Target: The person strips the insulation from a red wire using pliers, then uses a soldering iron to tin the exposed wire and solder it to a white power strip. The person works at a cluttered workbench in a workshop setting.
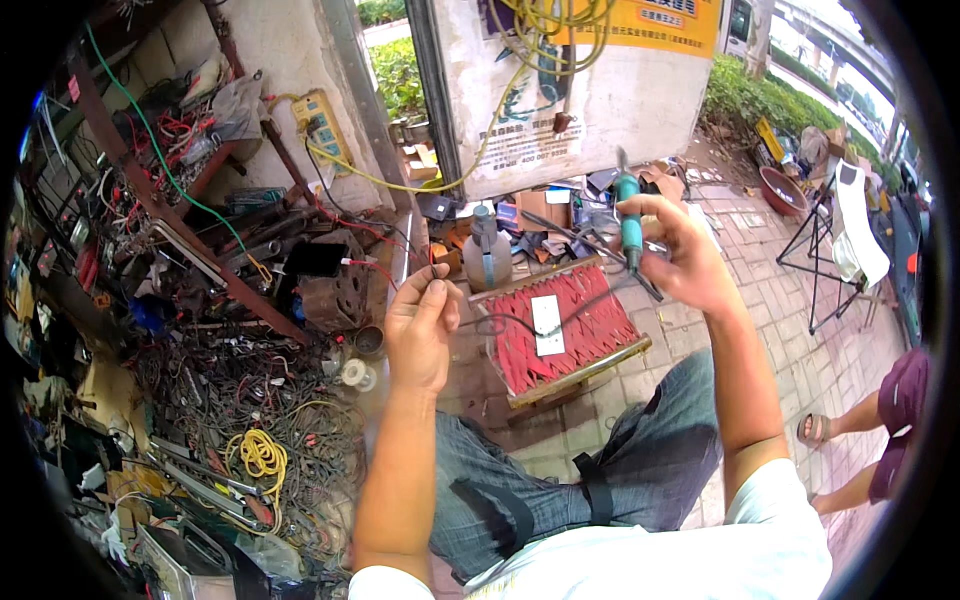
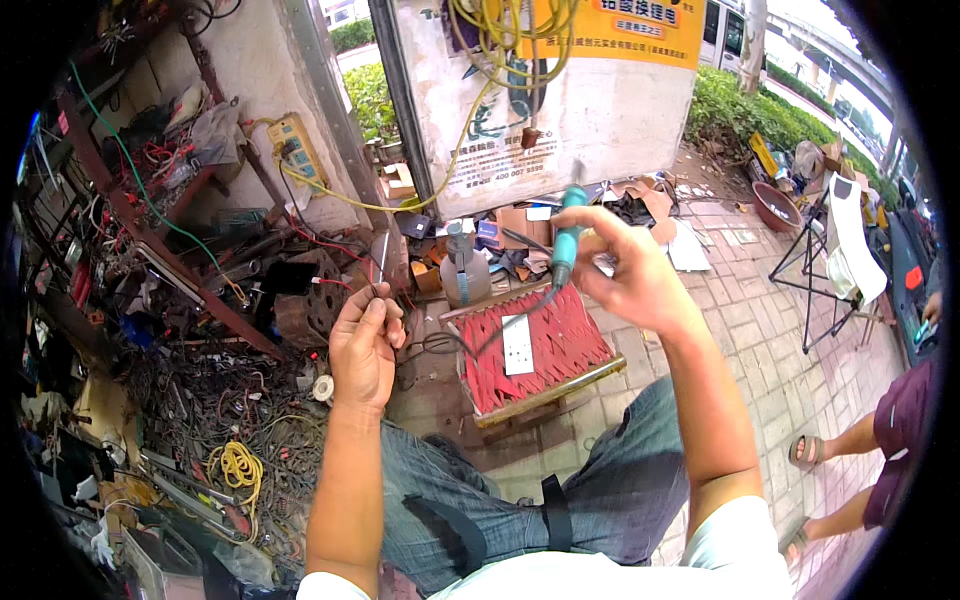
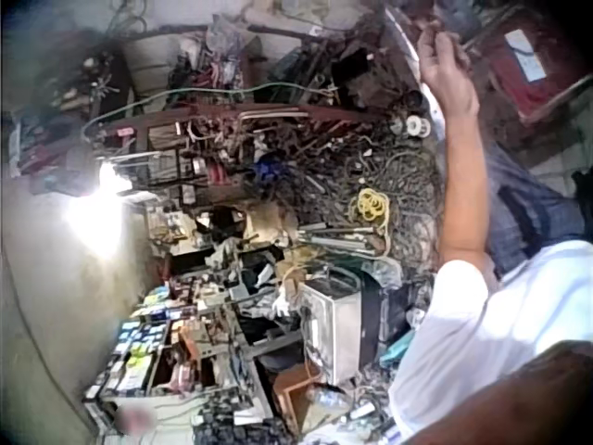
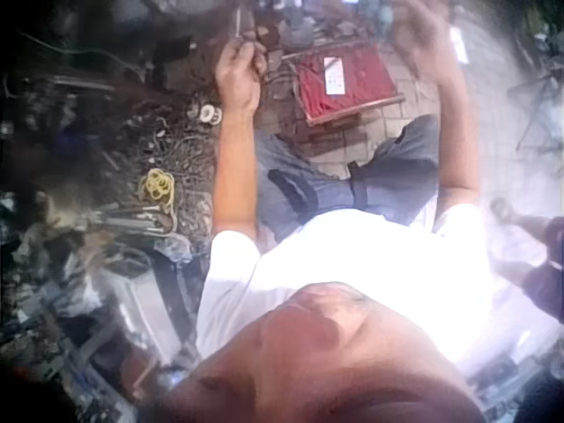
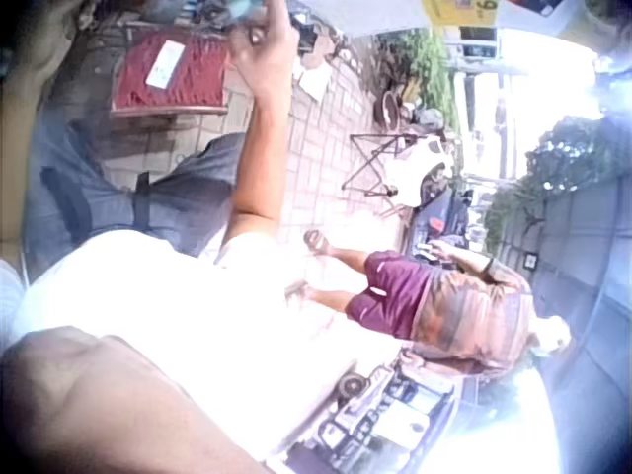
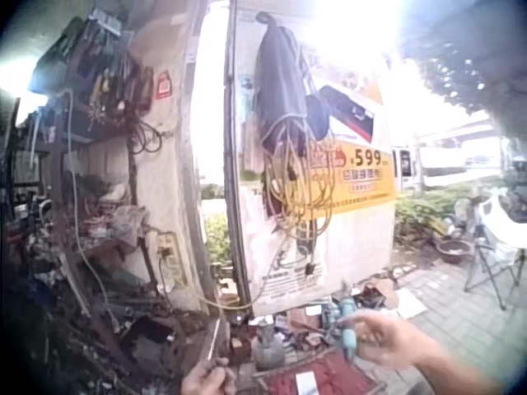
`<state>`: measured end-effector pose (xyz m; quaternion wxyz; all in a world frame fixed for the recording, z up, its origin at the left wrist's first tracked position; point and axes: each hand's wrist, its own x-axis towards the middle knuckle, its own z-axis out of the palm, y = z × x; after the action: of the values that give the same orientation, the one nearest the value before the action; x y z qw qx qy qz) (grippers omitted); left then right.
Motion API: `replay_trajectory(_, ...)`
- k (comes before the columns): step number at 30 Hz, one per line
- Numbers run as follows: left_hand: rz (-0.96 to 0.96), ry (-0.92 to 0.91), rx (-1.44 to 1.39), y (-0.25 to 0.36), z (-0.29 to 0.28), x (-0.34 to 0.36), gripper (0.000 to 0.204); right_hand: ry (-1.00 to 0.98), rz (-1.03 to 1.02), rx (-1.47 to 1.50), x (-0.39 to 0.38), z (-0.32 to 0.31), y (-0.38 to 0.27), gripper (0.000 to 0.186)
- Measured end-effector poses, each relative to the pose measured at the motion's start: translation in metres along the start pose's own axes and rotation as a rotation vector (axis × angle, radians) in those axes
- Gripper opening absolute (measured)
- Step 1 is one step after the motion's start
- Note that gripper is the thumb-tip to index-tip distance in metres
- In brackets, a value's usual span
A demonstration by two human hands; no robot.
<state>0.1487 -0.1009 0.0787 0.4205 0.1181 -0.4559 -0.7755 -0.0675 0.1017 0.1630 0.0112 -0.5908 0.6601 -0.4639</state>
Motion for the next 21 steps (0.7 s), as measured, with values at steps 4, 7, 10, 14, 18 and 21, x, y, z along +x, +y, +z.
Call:
replay_trajectory(4, 0.023, -0.029, 0.086, 0.025, 0.006, -0.023, 0.018, 0.222, 0.078, -0.253, -0.018, -0.023, 0.037, 0.033)
replay_trajectory(7, 0.070, 0.000, 0.189, 0.051, -0.004, -0.035, 0.016, 0.339, 0.013, -0.194, -0.029, -0.035, 0.048, 0.026)
replay_trajectory(10, 0.130, 0.072, 0.375, 0.082, -0.020, -0.055, 0.017, 0.412, -0.035, -0.015, -0.040, -0.037, 0.037, 0.030)
replay_trajectory(14, 0.226, 0.365, 0.768, 0.109, -0.062, -0.091, 0.018, 0.304, 0.134, 0.034, -0.045, -0.023, 0.040, 0.030)
replay_trajectory(18, 0.185, 0.556, 0.982, 0.080, -0.134, -0.113, 0.020, 0.324, 0.159, 0.185, -0.042, 0.013, 0.070, 0.025)
replay_trajectory(21, -0.053, 0.638, 1.155, 0.063, -0.162, -0.116, 0.025, 0.553, 0.113, 0.589, -0.033, 0.048, 0.070, 0.036)
